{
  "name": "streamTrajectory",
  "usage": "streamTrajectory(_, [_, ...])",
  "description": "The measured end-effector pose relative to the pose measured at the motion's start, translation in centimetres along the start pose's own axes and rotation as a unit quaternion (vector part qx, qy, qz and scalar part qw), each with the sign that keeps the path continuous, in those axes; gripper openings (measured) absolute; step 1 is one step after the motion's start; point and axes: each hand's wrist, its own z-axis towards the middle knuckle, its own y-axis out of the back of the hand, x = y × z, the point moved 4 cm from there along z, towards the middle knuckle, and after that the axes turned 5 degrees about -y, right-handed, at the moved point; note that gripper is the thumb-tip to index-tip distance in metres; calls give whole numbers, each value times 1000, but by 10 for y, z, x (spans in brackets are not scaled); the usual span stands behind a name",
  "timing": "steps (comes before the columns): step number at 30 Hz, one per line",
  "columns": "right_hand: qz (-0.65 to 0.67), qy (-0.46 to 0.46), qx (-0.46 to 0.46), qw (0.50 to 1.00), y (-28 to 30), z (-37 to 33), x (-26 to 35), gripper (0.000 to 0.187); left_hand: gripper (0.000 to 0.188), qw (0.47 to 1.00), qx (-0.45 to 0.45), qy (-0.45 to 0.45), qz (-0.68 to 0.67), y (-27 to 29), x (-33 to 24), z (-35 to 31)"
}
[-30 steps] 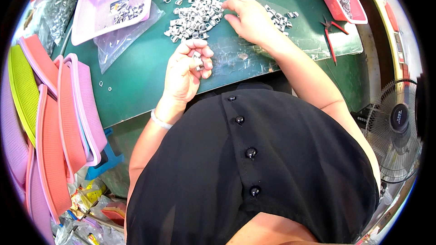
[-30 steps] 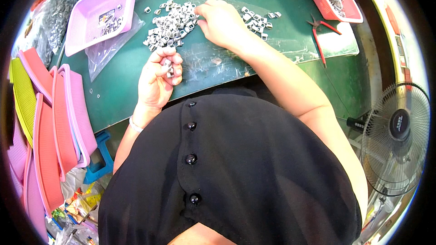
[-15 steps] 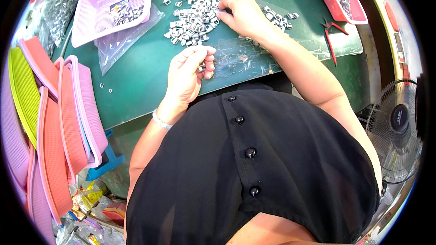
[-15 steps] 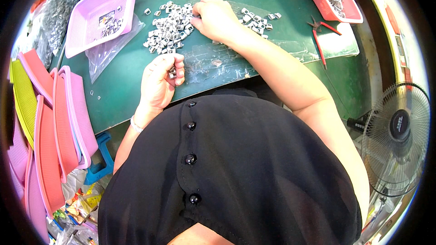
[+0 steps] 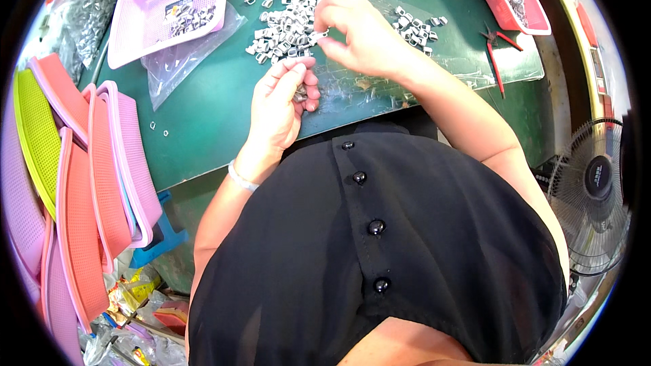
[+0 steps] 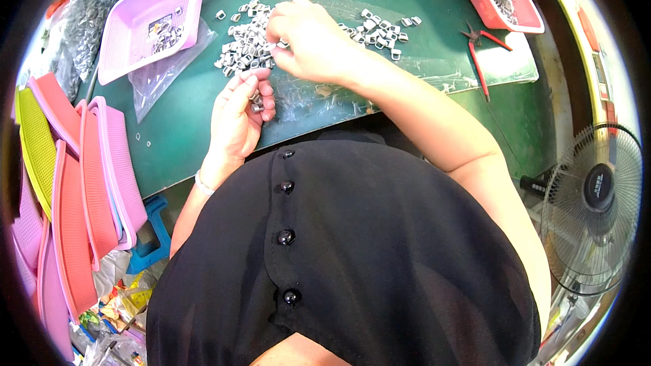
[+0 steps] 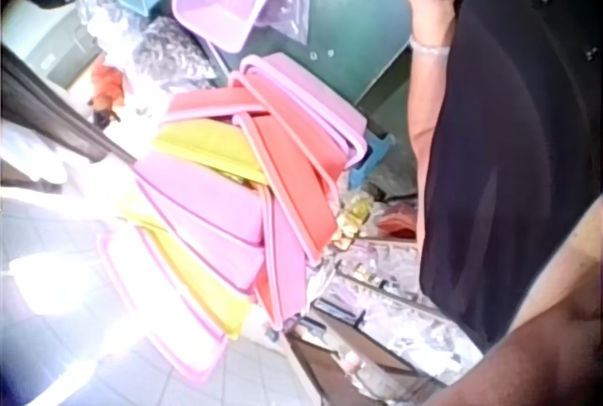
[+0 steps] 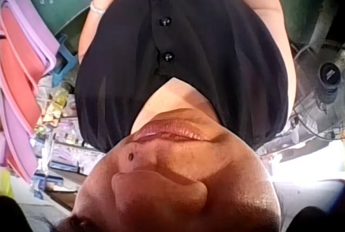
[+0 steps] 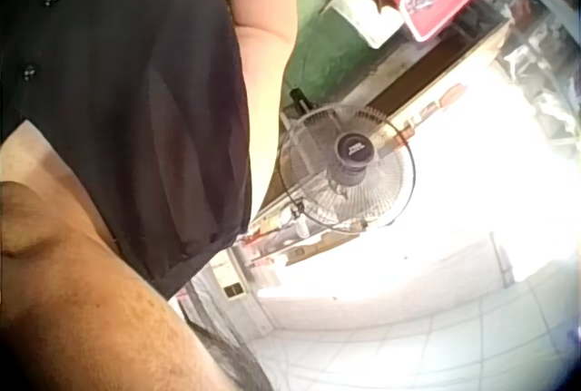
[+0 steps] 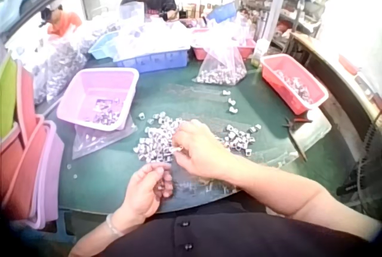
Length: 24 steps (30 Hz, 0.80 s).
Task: The person repeatedly picks small silver metal parts from a green table, joins them by hand, and places the assembled units into a purple basket. The process is continuous and repetitive throughout the clip.
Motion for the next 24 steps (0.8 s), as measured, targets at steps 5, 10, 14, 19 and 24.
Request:
streamTrajectory(5, [34,33,26,999,1,-10,25,19,11,1000,-12,-3,-11,0,2,1])
streamTrajectory(10, [57,31,27,998,2,-14,28,18,9,1000,-11,-5,-4,-2,1,0])
streamTrajectory(14, [70,32,20,997,1,-16,28,18,10,1000,-4,-5,-4,-1,1,0])
streamTrajectory(19, [73,21,19,997,-1,-18,27,18,12,1000,0,-4,1,-3,0,-1])
streamTrajectory(24, [102,20,19,994,0,-20,26,17,12,1000,-5,-4,-1,-3,0,-2])
